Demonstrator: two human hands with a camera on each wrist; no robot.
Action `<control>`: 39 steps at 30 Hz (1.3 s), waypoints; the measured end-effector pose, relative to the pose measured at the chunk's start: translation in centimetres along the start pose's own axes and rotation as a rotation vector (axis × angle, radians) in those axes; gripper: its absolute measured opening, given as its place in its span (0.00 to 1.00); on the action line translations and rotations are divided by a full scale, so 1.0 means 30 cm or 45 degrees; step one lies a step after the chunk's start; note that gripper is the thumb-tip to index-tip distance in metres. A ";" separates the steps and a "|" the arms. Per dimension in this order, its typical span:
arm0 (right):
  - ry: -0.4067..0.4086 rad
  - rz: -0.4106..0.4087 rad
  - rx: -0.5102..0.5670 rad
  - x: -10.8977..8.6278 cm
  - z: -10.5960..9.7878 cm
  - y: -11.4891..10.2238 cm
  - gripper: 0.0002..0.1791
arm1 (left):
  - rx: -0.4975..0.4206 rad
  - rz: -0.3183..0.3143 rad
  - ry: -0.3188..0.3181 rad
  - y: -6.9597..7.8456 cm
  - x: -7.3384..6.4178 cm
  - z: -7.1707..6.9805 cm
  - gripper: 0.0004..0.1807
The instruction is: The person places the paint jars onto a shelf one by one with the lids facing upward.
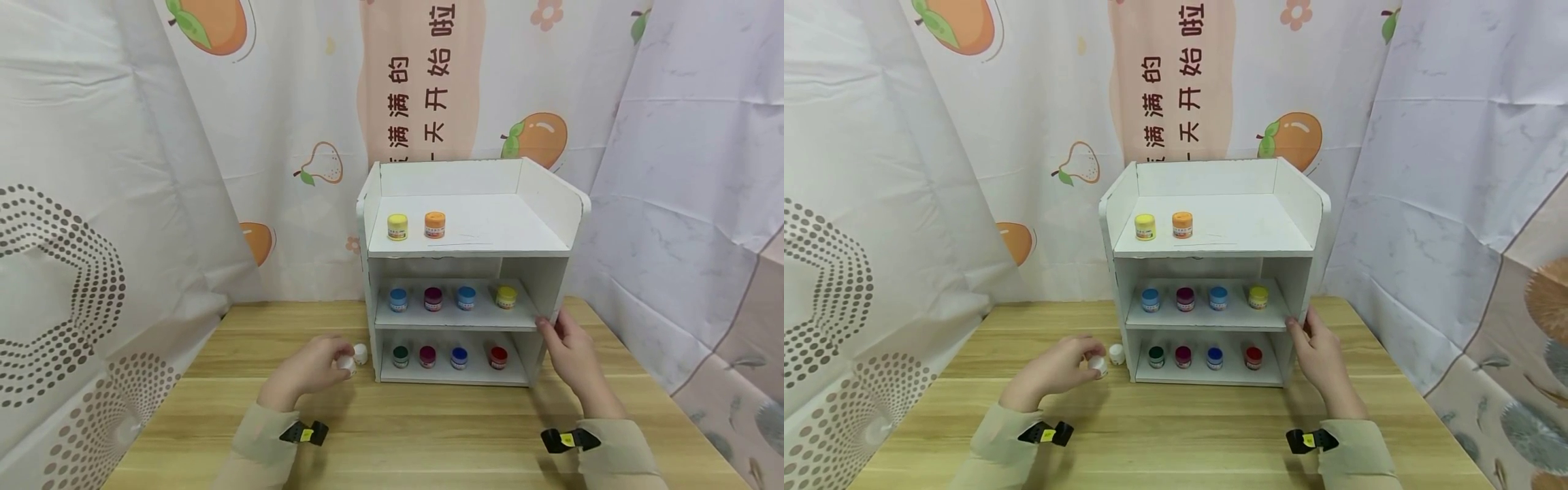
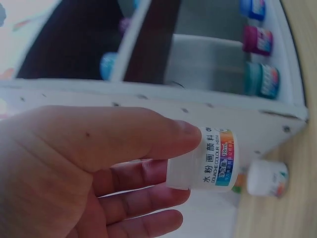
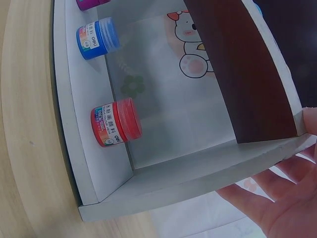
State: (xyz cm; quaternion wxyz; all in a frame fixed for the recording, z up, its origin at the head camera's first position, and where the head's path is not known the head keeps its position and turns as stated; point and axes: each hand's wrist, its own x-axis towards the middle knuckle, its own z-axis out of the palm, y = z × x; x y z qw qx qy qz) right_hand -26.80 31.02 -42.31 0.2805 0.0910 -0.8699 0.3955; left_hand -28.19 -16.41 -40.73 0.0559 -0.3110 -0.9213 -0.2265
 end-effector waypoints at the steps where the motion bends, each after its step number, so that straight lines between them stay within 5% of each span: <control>1: 0.000 0.000 0.000 0.000 0.000 0.000 0.26 | 0.005 0.019 0.006 0.010 -0.001 -0.005 0.14; 14: 0.011 0.005 -0.010 0.003 -0.005 -0.004 0.26 | 0.070 0.187 0.054 0.133 0.019 -0.007 0.13; 24: 0.005 0.012 -0.014 0.004 -0.005 -0.013 0.26 | 0.024 0.412 0.218 0.252 0.084 0.018 0.14; 39: -0.007 0.013 0.009 0.002 -0.007 -0.015 0.26 | 0.082 0.639 0.316 0.487 0.231 -0.081 0.13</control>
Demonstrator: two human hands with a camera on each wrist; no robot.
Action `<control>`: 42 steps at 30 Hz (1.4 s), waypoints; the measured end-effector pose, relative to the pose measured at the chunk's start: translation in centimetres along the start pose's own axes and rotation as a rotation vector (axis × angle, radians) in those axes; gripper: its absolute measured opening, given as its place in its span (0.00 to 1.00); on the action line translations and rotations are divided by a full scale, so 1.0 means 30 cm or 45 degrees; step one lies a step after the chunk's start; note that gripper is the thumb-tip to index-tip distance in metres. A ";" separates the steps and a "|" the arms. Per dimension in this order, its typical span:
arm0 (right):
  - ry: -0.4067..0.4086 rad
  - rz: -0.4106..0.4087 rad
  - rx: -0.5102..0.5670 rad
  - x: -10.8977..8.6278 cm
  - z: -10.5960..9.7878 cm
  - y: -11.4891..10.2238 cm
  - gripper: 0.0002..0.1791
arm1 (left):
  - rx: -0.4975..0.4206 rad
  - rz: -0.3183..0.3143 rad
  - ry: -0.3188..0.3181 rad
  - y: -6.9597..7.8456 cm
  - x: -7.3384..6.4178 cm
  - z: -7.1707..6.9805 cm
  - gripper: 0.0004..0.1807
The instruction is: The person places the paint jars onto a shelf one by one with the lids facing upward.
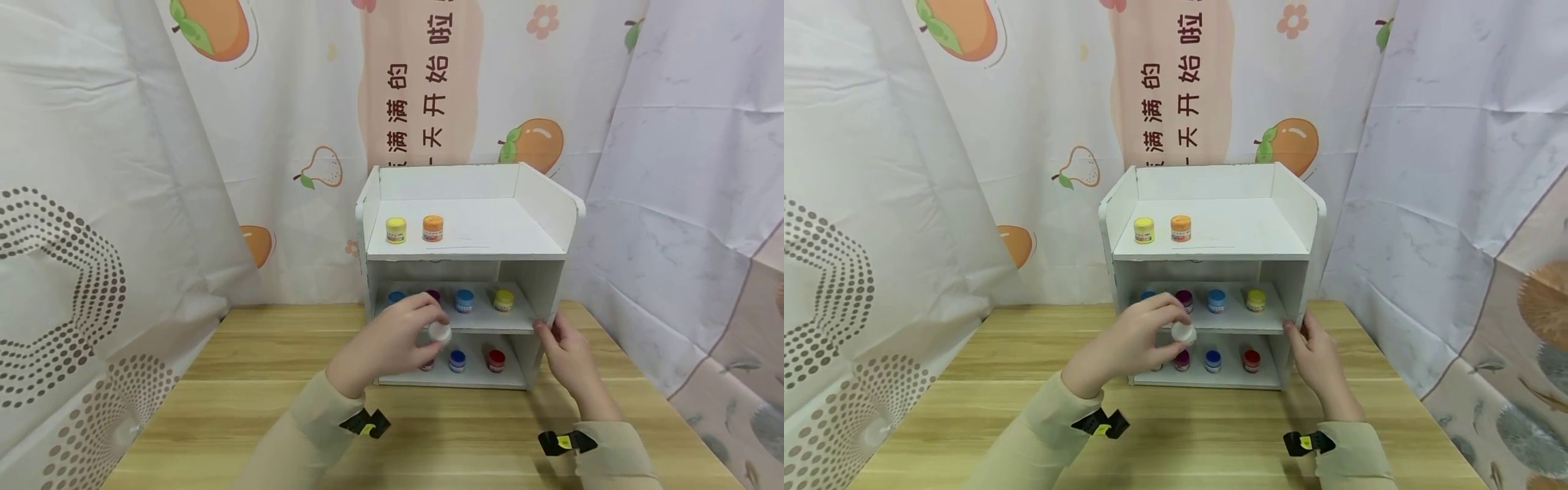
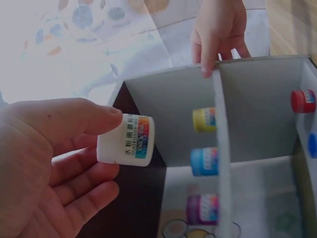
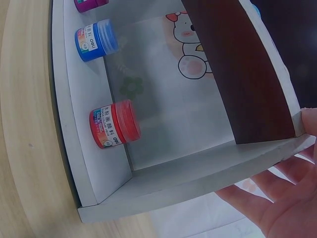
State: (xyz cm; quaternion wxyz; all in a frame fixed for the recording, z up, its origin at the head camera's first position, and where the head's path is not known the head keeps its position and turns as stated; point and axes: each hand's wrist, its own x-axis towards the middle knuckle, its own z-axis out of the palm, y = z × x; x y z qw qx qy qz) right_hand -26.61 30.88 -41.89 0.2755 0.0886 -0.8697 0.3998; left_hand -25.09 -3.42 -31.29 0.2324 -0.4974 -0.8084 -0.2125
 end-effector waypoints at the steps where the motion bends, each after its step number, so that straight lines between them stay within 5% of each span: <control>1: 0.001 -0.002 0.005 0.000 0.001 0.000 0.26 | 0.009 0.019 0.014 0.005 0.016 -0.005 0.13; 10: 0.023 -0.010 0.006 -0.002 0.000 -0.003 0.23 | -0.016 0.142 0.147 0.027 0.161 -0.061 0.08; 23: 0.026 0.000 -0.011 -0.003 -0.001 -0.002 0.23 | 0.216 0.045 0.177 -0.004 0.333 -0.123 0.06; 42: 0.004 0.007 -0.001 -0.005 0.003 -0.002 0.24 | 0.463 -0.200 -0.087 -0.068 0.481 -0.142 0.09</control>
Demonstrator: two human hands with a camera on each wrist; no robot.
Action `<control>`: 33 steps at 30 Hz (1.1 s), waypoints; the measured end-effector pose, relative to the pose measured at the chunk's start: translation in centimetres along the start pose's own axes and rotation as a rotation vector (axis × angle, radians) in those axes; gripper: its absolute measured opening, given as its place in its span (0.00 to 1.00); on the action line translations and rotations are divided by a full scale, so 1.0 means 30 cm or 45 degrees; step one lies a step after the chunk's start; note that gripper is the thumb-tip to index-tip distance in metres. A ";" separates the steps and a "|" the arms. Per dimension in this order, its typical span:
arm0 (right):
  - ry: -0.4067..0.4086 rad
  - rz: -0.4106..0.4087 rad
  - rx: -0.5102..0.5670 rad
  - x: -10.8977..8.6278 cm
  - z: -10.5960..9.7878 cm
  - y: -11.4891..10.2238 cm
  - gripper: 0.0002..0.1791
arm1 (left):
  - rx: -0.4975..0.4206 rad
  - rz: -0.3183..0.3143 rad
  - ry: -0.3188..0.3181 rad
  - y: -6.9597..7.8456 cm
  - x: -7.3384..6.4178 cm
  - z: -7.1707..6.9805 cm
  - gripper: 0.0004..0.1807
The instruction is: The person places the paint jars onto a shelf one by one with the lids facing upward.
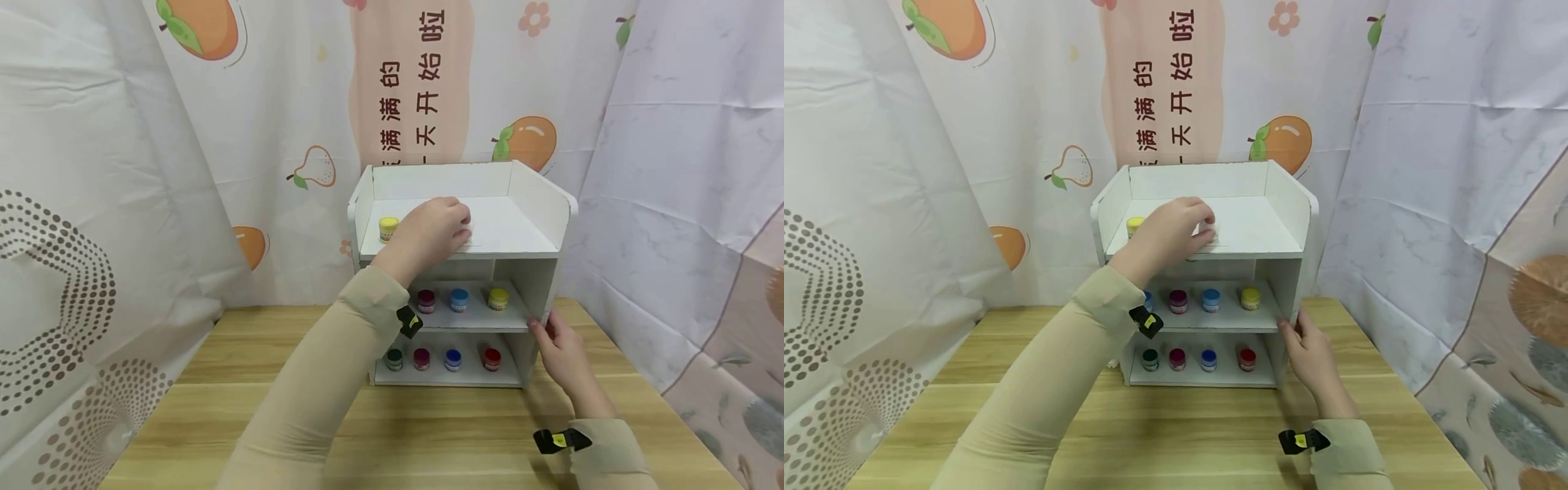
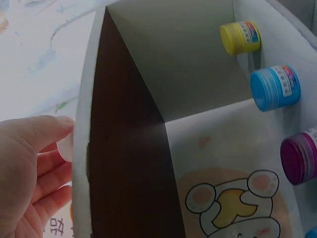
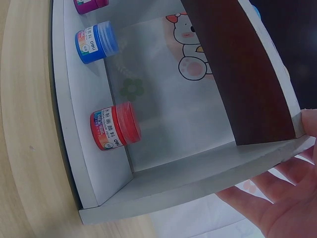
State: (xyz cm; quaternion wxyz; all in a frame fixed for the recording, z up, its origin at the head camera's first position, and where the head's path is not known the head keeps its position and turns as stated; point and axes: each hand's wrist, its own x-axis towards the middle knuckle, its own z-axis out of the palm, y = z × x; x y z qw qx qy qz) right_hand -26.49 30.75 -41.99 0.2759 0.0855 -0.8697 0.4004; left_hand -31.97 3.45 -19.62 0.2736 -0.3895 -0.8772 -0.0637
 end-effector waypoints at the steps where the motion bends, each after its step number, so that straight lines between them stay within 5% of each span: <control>1: -0.001 0.003 -0.004 0.000 0.000 0.001 0.24 | 0.023 -0.001 -0.008 -0.002 0.005 0.001 0.09; 8: 0.011 0.004 -0.025 0.002 -0.001 0.003 0.24 | 0.164 0.011 -0.017 -0.012 0.032 0.009 0.09; 24: 0.040 -0.012 0.013 0.000 0.006 -0.001 0.23 | 0.192 -0.007 -0.044 -0.001 0.047 0.013 0.11; 28: 0.044 -0.014 0.021 -0.002 0.009 -0.002 0.22 | 0.161 0.028 0.072 -0.004 0.027 0.001 0.14; 33: 0.038 -0.008 0.019 -0.002 0.005 -0.002 0.22 | 0.062 0.147 0.366 -0.019 -0.032 -0.024 0.11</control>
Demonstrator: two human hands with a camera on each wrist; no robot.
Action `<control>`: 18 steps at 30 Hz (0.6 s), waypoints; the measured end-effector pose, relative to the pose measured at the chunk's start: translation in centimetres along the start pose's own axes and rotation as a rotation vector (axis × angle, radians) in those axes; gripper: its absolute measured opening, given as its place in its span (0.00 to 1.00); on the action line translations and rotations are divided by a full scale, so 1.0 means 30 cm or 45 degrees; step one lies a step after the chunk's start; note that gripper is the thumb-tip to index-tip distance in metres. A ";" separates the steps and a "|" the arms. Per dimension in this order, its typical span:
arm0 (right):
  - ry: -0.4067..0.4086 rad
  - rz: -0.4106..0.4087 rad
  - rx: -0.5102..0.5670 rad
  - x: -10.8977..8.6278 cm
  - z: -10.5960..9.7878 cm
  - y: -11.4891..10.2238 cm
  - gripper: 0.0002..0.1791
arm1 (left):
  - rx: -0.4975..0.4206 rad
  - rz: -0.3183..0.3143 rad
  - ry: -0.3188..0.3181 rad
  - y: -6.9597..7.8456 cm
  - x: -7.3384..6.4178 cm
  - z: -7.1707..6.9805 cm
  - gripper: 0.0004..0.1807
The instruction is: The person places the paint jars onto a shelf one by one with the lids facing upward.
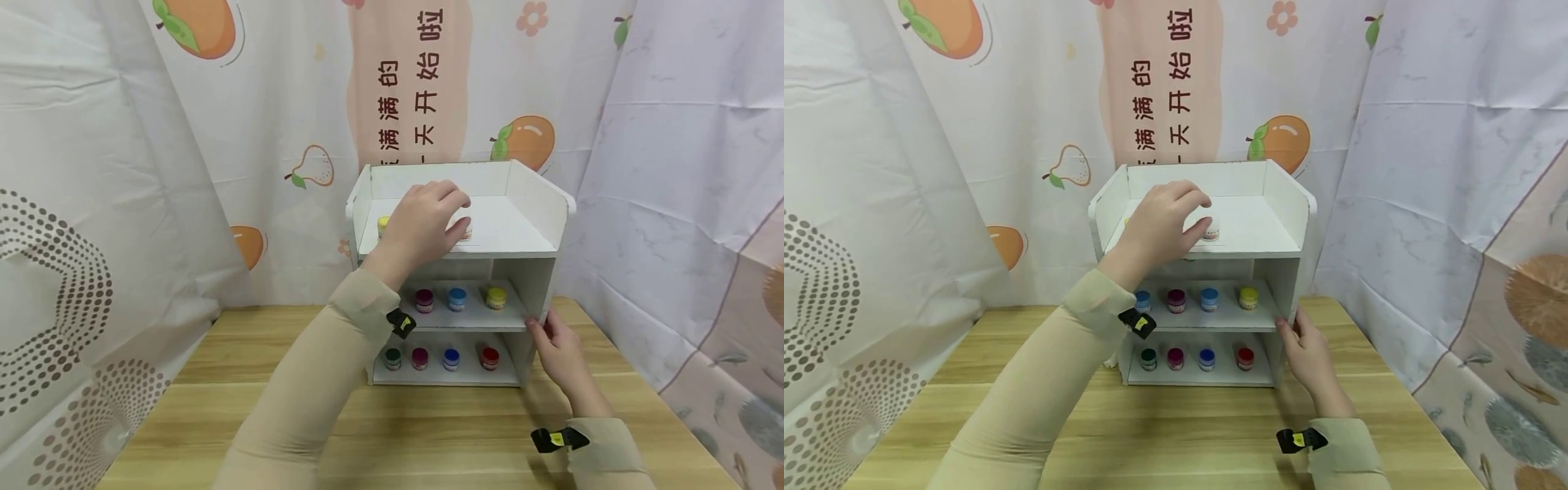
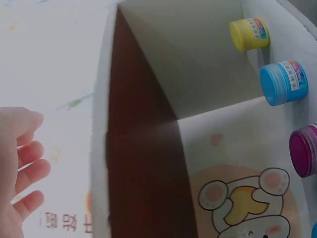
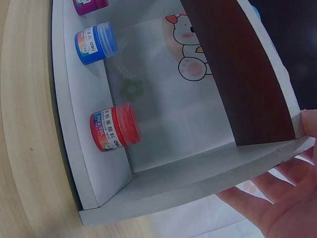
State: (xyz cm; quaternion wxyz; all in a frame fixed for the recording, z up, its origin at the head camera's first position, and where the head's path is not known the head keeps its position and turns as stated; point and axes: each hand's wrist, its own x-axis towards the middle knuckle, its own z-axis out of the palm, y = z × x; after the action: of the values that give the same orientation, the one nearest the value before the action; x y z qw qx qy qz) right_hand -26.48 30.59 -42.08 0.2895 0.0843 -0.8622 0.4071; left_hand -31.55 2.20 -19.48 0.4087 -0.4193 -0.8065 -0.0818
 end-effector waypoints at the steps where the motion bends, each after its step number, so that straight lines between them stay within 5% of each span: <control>1: -0.002 0.002 -0.002 0.001 0.000 0.000 0.22 | -0.026 0.024 0.062 -0.004 -0.015 -0.010 0.11; 11: -0.005 0.007 -0.006 0.004 0.001 0.005 0.22 | -0.266 0.189 0.575 -0.045 -0.203 -0.087 0.09; 18: -0.019 0.012 -0.034 0.005 -0.002 -0.001 0.23 | -0.320 0.074 0.703 -0.112 -0.379 -0.094 0.11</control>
State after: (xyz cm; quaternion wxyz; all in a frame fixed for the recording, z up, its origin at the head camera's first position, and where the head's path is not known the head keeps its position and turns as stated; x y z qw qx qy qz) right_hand -26.56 30.61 -41.94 0.2821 0.0796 -0.8701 0.3963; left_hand -28.80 -8.20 -25.21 0.5596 -0.4512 -0.6363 -0.2800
